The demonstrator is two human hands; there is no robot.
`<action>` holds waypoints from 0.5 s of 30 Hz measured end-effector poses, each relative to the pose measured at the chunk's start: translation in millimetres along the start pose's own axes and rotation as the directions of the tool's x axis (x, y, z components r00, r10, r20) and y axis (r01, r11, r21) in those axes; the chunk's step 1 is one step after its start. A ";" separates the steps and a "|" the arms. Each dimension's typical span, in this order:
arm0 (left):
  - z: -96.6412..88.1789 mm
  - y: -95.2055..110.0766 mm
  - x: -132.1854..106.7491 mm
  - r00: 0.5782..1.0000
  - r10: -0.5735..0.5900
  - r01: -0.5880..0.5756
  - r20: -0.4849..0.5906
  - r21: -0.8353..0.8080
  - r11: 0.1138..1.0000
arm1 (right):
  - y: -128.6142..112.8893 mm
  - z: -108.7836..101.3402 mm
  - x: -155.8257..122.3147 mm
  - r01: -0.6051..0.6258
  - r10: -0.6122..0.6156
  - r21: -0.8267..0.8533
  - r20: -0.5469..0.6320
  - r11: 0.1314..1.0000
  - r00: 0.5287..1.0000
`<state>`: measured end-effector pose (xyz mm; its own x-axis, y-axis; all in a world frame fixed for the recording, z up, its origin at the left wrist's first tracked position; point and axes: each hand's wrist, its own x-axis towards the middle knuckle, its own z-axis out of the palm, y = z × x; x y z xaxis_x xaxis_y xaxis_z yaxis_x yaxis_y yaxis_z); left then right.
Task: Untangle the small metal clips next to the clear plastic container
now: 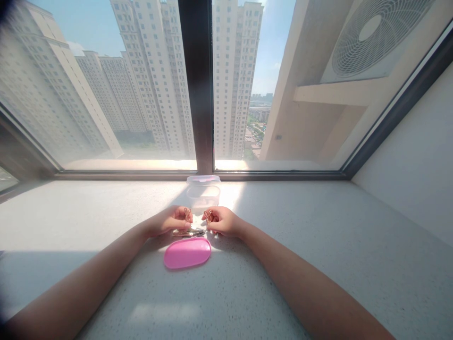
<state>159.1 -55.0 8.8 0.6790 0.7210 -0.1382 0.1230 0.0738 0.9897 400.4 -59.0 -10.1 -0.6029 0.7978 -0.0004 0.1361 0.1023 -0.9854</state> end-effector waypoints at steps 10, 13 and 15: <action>0.3 2.2 -0.8 1.000 -0.004 0.004 -0.005 0.022 1.000 | 6.2 -1.6 1.8 0.057 -0.057 0.018 0.032 0.998 0.998; 0.0 1.4 -0.5 1.000 -0.016 0.016 -0.008 0.012 1.000 | 4.9 -1.1 1.6 0.057 -0.058 0.019 0.027 0.998 0.998; 0.0 1.3 -0.4 1.000 -0.018 0.018 -0.003 0.002 1.000 | 3.2 -0.6 1.1 0.052 -0.053 0.012 0.023 0.999 0.998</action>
<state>159.1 -55.2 10.2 0.6748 0.7213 -0.1562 0.1372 0.0853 0.9869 400.6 -57.4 -13.1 -0.6274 0.7773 0.0475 0.0949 0.1369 -0.9860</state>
